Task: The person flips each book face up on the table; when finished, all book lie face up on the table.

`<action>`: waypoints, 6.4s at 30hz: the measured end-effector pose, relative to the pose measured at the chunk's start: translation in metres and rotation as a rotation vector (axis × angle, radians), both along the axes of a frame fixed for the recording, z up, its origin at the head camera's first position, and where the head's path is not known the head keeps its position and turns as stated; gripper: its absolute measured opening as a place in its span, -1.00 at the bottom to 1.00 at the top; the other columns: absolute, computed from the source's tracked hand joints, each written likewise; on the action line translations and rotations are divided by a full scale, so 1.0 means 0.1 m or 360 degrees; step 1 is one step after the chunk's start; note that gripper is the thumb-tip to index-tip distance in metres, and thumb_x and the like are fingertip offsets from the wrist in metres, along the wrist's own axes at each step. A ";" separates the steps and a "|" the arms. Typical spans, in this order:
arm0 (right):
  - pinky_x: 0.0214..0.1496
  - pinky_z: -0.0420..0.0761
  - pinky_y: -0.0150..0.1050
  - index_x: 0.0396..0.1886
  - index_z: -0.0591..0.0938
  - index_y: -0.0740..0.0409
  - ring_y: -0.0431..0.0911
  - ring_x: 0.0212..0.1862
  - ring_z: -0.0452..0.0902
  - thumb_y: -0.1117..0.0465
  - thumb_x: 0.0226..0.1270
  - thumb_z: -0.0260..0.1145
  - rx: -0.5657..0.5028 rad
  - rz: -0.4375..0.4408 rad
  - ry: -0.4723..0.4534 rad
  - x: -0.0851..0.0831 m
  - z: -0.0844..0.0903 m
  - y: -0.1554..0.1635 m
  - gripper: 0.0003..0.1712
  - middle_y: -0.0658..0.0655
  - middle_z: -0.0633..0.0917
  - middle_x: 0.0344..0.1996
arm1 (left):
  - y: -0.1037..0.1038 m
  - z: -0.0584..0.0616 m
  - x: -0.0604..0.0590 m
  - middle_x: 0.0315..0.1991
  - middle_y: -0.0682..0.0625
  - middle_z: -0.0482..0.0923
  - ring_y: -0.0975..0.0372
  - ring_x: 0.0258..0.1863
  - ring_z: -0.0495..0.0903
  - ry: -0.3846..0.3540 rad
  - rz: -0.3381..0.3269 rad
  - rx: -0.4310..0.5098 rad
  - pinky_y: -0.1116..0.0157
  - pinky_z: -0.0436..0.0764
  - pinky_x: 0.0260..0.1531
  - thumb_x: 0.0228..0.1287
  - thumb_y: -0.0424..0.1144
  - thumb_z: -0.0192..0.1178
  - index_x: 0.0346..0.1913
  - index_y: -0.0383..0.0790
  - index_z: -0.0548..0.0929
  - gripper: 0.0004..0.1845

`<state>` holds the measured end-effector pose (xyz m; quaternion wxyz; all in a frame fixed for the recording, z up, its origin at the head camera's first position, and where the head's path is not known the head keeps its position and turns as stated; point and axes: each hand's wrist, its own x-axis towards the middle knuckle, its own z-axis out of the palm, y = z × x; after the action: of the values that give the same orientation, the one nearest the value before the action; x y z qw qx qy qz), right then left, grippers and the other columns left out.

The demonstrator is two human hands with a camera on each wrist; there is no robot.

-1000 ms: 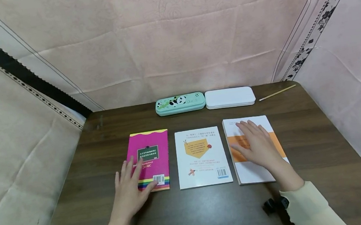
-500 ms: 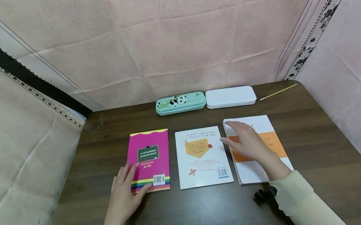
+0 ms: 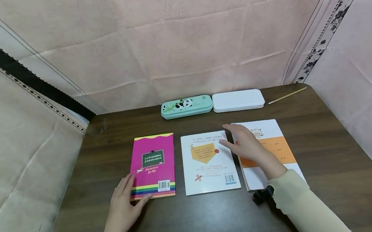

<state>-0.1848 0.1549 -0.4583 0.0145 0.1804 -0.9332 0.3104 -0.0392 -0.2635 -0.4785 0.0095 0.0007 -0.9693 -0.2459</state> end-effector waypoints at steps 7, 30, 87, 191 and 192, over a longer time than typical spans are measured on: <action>0.46 0.30 0.15 0.44 0.43 0.20 0.17 0.44 0.28 -0.05 0.39 0.39 -0.0015 0.0004 -0.0049 -0.12 -0.05 -0.13 -0.25 0.25 0.45 0.40 | -0.03 0.01 0.02 0.49 -0.37 0.20 -0.27 0.47 0.13 -0.0041 0.0034 -0.0034 -0.35 0.13 0.36 0.13 0.37 0.34 0.51 -0.38 0.27 0.12; 0.44 0.34 0.14 0.43 0.47 0.10 0.14 0.45 0.29 -0.10 0.42 0.35 0.0019 0.0162 -0.0161 -0.38 -0.16 -0.61 -0.31 0.21 0.47 0.38 | -0.15 -0.12 0.11 0.36 -0.43 0.34 -0.27 0.31 0.36 0.0113 0.0097 0.0058 -0.26 0.41 0.24 0.12 0.14 0.50 0.40 -0.52 0.37 0.00; 0.43 0.39 -0.10 0.43 0.48 -0.07 -0.04 0.40 0.30 0.34 0.40 0.36 -0.0341 0.0523 -0.0341 -0.57 -0.29 -1.54 -0.36 0.04 0.43 0.34 | -0.02 -0.14 0.07 0.39 -0.32 0.32 -0.19 0.33 0.39 -0.0016 0.0215 0.0260 -0.14 0.44 0.28 0.03 -0.08 0.58 0.42 -0.51 0.35 -0.02; -0.15 0.54 -0.24 -0.02 0.71 0.07 -0.12 -0.22 0.45 0.02 0.00 0.69 0.0163 0.0688 -0.0373 -0.08 -0.03 -1.13 -0.46 -0.03 0.59 -0.35 | -0.48 0.12 0.03 0.48 -0.41 0.19 -0.32 0.43 0.18 -0.0245 -0.0027 0.0236 -0.26 0.25 0.35 -0.07 -0.13 0.65 0.48 -0.42 0.30 0.07; -0.17 0.54 -0.25 -0.04 0.72 0.07 -0.12 -0.24 0.45 0.03 0.03 0.67 0.0171 0.0671 -0.0350 -0.08 -0.03 -1.14 -0.49 -0.04 0.59 -0.37 | -0.48 0.12 0.03 0.48 -0.41 0.19 -0.32 0.43 0.18 -0.0246 -0.0026 0.0239 -0.26 0.25 0.35 -0.07 -0.13 0.65 0.48 -0.42 0.30 0.07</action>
<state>-0.1925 0.0407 -0.4618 -0.1620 0.3369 -0.8860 0.2743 -0.0358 -0.3115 -0.4662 -0.0675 0.0126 -0.9459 -0.3172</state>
